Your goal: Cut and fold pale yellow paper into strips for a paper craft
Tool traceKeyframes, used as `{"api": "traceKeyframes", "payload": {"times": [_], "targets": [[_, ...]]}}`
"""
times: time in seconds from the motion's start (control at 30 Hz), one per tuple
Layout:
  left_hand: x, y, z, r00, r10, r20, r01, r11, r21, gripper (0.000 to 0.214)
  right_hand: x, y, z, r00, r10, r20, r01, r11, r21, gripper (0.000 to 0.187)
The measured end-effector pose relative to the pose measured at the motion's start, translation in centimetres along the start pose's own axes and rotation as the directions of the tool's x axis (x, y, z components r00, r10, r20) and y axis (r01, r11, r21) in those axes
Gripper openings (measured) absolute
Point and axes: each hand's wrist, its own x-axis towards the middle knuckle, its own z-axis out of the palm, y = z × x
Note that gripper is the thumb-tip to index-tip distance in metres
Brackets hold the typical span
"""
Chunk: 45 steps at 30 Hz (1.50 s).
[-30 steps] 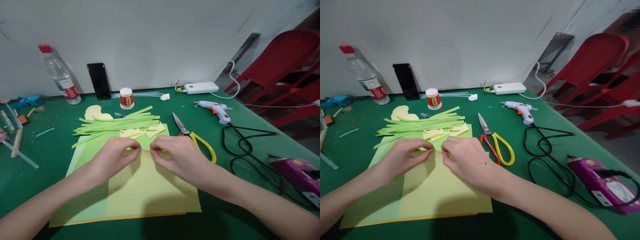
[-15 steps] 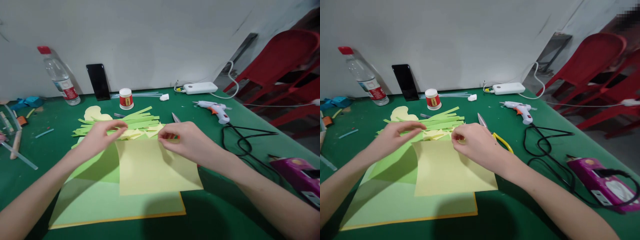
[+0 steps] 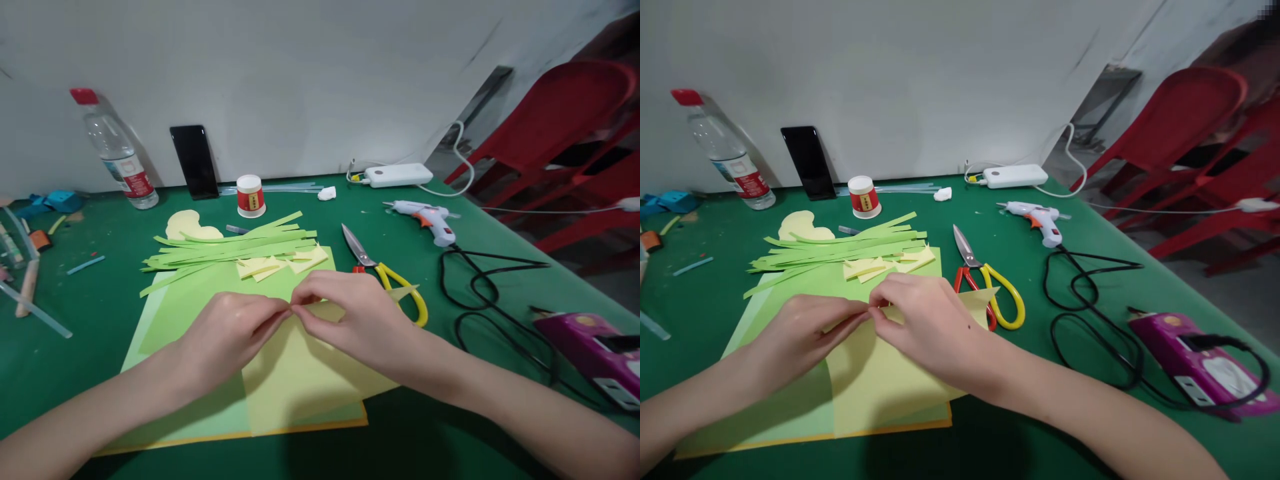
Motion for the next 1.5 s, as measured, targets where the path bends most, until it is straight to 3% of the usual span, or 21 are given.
{"api": "traceKeyframes", "payload": {"times": [0.17,0.4,0.63,0.77,0.93,1.0,1.1,1.2,1.27,1.37,1.43,1.5], "targets": [[-0.1,-0.2,-0.4,0.999,0.032,-0.041,-0.031,0.999,0.015,0.018,0.3,0.3,-0.6,1.0,0.015,0.01,-0.016,0.999,0.04,0.01],[0.3,-0.8,-3.4,0.983,0.046,-0.178,-0.028,0.994,0.105,0.017,1.2,1.3,-3.1,0.993,0.082,-0.082,-0.081,0.997,0.013,0.011],[0.4,-1.7,-4.7,0.973,-0.087,-0.215,0.106,0.991,0.08,0.017,2.0,3.9,-5.4,0.962,0.244,-0.123,-0.251,0.966,-0.052,0.009],[0.6,-2.1,-4.8,0.966,-0.172,-0.193,0.178,0.984,0.015,0.017,2.3,4.9,-6.3,0.947,0.321,-0.03,-0.323,0.94,-0.112,0.009],[0.7,-2.7,-4.7,0.955,-0.252,-0.158,0.241,0.967,-0.083,0.014,2.2,5.3,-6.8,0.945,0.321,0.066,-0.309,0.94,-0.142,0.009],[0.7,-2.9,-4.9,0.945,-0.282,-0.167,0.267,0.958,-0.105,0.013,2.2,5.7,-7.1,0.946,0.323,0.031,-0.311,0.93,-0.198,0.011],[0.7,-3.2,-5.5,0.921,-0.326,-0.212,0.309,0.945,-0.108,0.017,2.3,6.3,-7.5,0.928,0.351,-0.126,-0.373,0.884,-0.282,0.011],[0.8,-3.7,-5.8,0.909,-0.386,-0.154,0.365,0.919,-0.151,0.019,2.5,6.4,-7.4,0.925,0.318,-0.209,-0.351,0.925,-0.147,0.013],[1.0,-4.1,-5.8,0.893,-0.437,-0.102,0.415,0.891,-0.185,0.017,2.6,6.0,-6.9,0.949,0.287,-0.131,-0.286,0.958,0.032,0.019],[1.3,-4.6,-5.6,0.845,-0.532,-0.053,0.502,0.823,-0.264,0.015,2.6,5.4,-6.1,0.957,0.289,0.022,-0.285,0.925,0.25,0.022],[1.5,-4.8,-5.7,0.797,-0.604,-0.014,0.549,0.734,-0.398,0.02,2.5,5.2,-5.9,0.951,0.305,0.046,-0.304,0.902,0.306,0.018],[1.6,-5.0,-6.0,0.741,-0.671,-0.038,0.509,0.598,-0.619,0.035,2.5,5.1,-6.0,0.948,0.32,0.007,-0.297,0.873,0.386,0.019]]}}
